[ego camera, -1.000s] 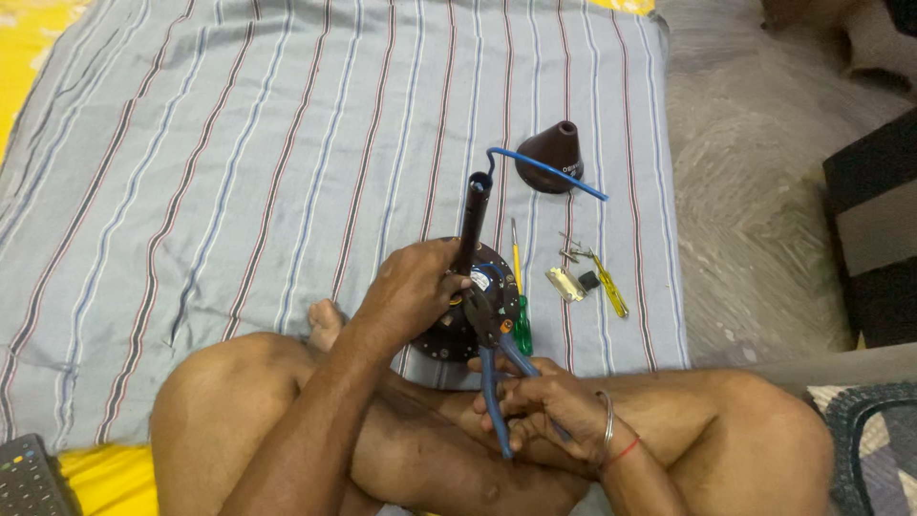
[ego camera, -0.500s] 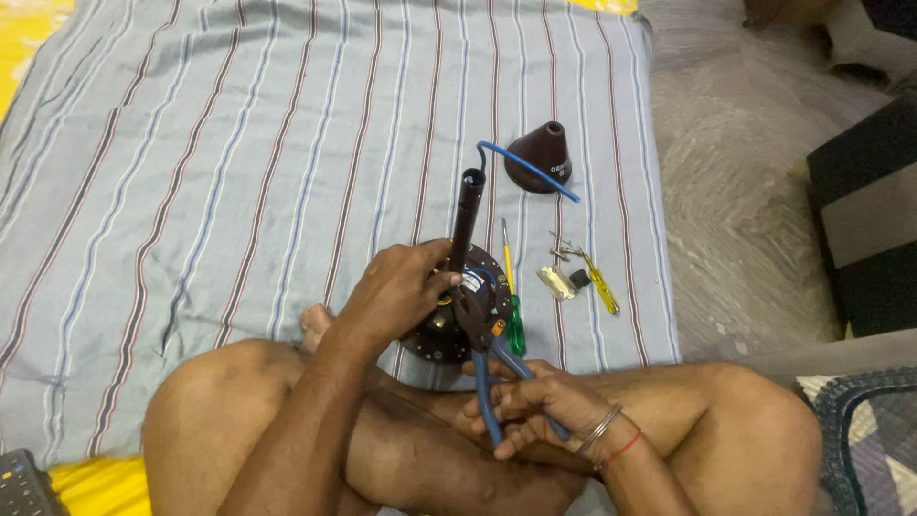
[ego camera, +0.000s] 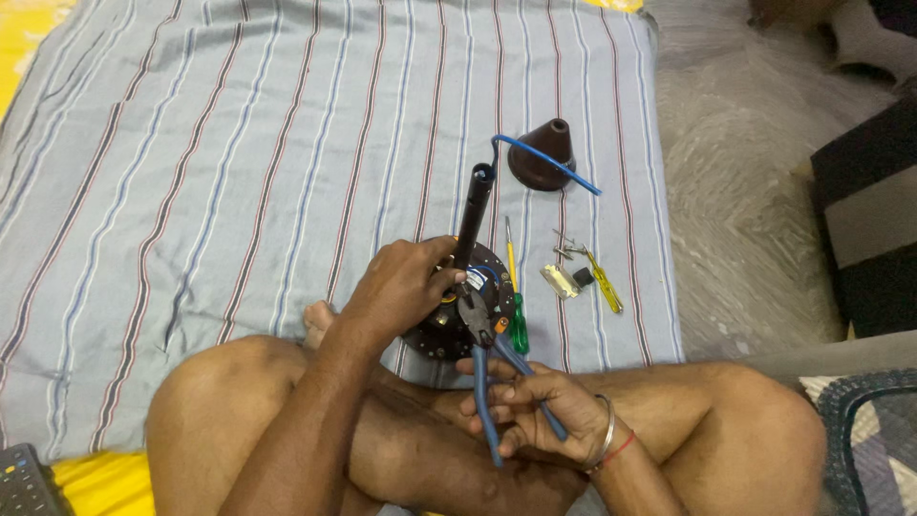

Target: The person sits on a bed servicing a ceiling fan motor assembly. They use pliers and a screwdriver to loosen parts, remove the conical cover, thread the blue wire through the downrod, and work on the wiring and mounting hardware at the fan base.

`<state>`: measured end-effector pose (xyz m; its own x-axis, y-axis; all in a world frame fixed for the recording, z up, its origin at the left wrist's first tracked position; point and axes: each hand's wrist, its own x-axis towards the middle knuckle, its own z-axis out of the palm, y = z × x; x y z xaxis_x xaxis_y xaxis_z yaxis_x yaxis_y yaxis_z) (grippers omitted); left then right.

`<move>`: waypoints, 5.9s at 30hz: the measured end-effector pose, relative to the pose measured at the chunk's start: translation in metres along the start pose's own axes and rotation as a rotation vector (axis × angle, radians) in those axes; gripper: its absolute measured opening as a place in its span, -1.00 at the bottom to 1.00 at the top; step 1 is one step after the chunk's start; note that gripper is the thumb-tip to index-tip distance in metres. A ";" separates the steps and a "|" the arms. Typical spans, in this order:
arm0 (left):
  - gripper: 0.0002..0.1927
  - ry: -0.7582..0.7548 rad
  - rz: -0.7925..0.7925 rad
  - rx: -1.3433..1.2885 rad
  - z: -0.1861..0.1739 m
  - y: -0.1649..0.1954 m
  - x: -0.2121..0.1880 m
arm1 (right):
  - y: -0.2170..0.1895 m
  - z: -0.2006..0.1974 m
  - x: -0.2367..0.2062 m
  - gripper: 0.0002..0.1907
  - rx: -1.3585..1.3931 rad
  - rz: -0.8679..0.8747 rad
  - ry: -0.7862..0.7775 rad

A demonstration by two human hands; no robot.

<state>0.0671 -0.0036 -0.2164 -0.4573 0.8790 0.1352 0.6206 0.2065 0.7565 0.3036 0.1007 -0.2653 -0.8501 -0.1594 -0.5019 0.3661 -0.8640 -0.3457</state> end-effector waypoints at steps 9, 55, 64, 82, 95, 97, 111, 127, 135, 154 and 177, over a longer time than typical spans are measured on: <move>-0.75 0.012 0.018 0.028 0.001 -0.001 0.000 | 0.007 0.004 0.007 -0.43 -0.367 -0.077 0.369; -0.70 0.022 0.021 0.023 -0.001 0.000 0.000 | 0.001 0.008 -0.001 -0.41 -0.164 -0.043 0.156; -0.72 0.009 -0.001 0.028 0.000 0.003 0.000 | 0.018 0.017 0.014 -0.57 -1.348 -0.128 0.864; -0.74 -0.003 -0.004 0.020 -0.001 0.002 0.001 | -0.002 0.007 -0.003 -0.41 -0.163 -0.039 0.167; -0.73 0.007 0.001 0.029 -0.002 0.005 -0.001 | 0.015 0.011 0.010 -0.65 -0.965 -0.090 0.628; -0.72 0.015 0.001 0.020 -0.002 0.004 -0.003 | 0.015 0.014 0.008 -0.64 -0.639 -0.087 0.511; -0.70 0.018 0.021 0.029 0.001 -0.005 0.000 | 0.003 0.024 0.001 -0.45 -0.345 -0.052 0.381; -0.68 -0.002 -0.014 0.023 0.000 -0.001 0.000 | 0.005 0.009 0.007 -0.49 -0.452 -0.098 0.385; -0.66 0.019 0.020 0.008 0.000 -0.001 0.000 | 0.000 0.036 -0.014 -0.47 -1.756 -0.308 0.828; -0.69 0.001 -0.040 0.005 0.000 -0.001 -0.003 | -0.074 -0.026 -0.001 -0.61 -2.135 -0.389 1.254; -0.80 -0.010 -0.128 0.047 0.014 -0.004 0.013 | -0.059 -0.012 0.091 -0.89 -1.287 -1.029 0.664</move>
<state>0.0678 0.0134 -0.2269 -0.5287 0.8482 0.0329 0.5869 0.3373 0.7360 0.2094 0.1425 -0.2996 -0.7436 0.6366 0.2045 0.1494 0.4562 -0.8772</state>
